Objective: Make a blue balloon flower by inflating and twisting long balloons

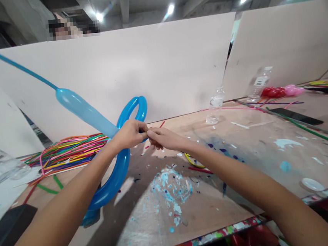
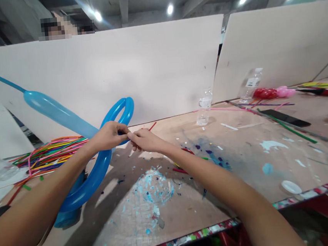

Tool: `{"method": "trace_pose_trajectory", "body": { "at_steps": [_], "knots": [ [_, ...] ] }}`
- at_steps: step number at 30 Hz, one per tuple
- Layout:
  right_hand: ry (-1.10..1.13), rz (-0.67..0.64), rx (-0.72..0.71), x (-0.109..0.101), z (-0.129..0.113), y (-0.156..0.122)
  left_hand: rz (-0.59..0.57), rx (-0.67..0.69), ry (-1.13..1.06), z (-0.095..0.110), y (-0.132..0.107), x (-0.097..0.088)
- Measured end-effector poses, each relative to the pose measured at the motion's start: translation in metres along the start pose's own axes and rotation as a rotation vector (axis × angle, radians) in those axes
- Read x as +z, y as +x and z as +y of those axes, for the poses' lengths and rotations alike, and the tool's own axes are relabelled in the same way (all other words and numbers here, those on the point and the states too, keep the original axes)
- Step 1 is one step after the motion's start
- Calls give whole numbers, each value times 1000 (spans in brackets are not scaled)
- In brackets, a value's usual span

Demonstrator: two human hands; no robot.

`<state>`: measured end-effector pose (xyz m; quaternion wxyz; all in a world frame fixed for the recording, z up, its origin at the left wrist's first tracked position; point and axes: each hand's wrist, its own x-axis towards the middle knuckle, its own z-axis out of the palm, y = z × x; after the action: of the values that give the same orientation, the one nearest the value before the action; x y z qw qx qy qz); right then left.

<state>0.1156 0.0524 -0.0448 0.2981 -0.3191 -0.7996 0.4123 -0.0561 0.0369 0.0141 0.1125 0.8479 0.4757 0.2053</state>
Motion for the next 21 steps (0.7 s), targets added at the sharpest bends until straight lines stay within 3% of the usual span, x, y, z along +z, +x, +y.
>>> {"method": "trace_pose_trajectory", "body": {
  "at_steps": [4, 11, 15, 21],
  "knots": [
    [-174, 173, -91, 1, -5, 1, -20, -5, -62, -3, 3, -8],
    [-280, 278, -139, 1, -15, -2, -214, 60, -40, 0, 10, -27],
    [-338, 302, -160, 0, -14, -4, -290, 154, 114, 6, 10, -32],
    [-441, 316, -234, -3, -12, -7, -297, 98, 542, 17, 5, -36]
  ]
}}
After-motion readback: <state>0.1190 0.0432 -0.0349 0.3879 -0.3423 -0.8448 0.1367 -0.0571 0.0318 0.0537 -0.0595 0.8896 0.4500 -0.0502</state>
